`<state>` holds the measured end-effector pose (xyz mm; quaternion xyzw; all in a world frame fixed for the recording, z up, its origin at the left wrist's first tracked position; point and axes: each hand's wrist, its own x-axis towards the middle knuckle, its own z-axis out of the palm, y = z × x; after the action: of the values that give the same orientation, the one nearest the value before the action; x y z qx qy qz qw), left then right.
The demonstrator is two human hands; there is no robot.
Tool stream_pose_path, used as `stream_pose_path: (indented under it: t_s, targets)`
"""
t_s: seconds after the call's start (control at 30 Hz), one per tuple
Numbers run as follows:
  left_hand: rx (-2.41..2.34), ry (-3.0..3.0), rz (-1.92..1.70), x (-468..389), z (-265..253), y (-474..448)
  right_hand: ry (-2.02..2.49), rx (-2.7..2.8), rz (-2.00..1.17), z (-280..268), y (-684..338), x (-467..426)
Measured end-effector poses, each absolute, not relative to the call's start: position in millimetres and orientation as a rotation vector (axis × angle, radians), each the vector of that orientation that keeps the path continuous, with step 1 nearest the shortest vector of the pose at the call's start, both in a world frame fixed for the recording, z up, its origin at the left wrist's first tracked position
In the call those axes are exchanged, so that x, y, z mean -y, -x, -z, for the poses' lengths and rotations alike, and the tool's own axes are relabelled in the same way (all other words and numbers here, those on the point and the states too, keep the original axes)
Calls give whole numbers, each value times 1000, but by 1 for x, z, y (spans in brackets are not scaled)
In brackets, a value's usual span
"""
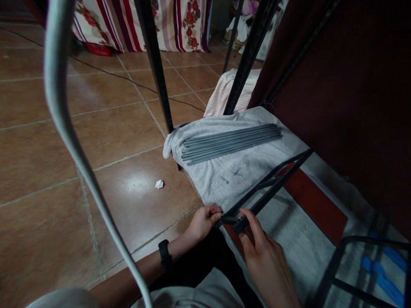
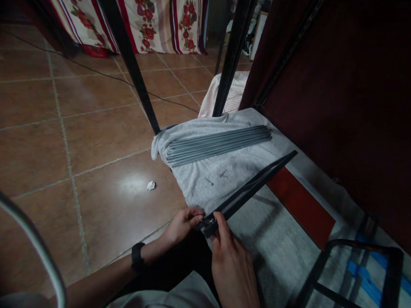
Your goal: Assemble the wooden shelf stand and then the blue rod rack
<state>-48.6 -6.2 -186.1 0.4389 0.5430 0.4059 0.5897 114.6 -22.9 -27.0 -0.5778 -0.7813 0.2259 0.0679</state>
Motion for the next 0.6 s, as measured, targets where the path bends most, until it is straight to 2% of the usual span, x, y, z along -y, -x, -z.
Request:
stream_pose_path:
  t_s: [0.17,0.33,0.6]
  targets:
    - [-1317,-1197,-951,6,181,47,1737,2334,-661,27,-116,23]
    - [-1228,-1122,-991,9,179,48,1779,2297,-645,23,-116,23]
    - [-1385,-1200,-876,10,178,49,1831,2237,-682,21,-115,21]
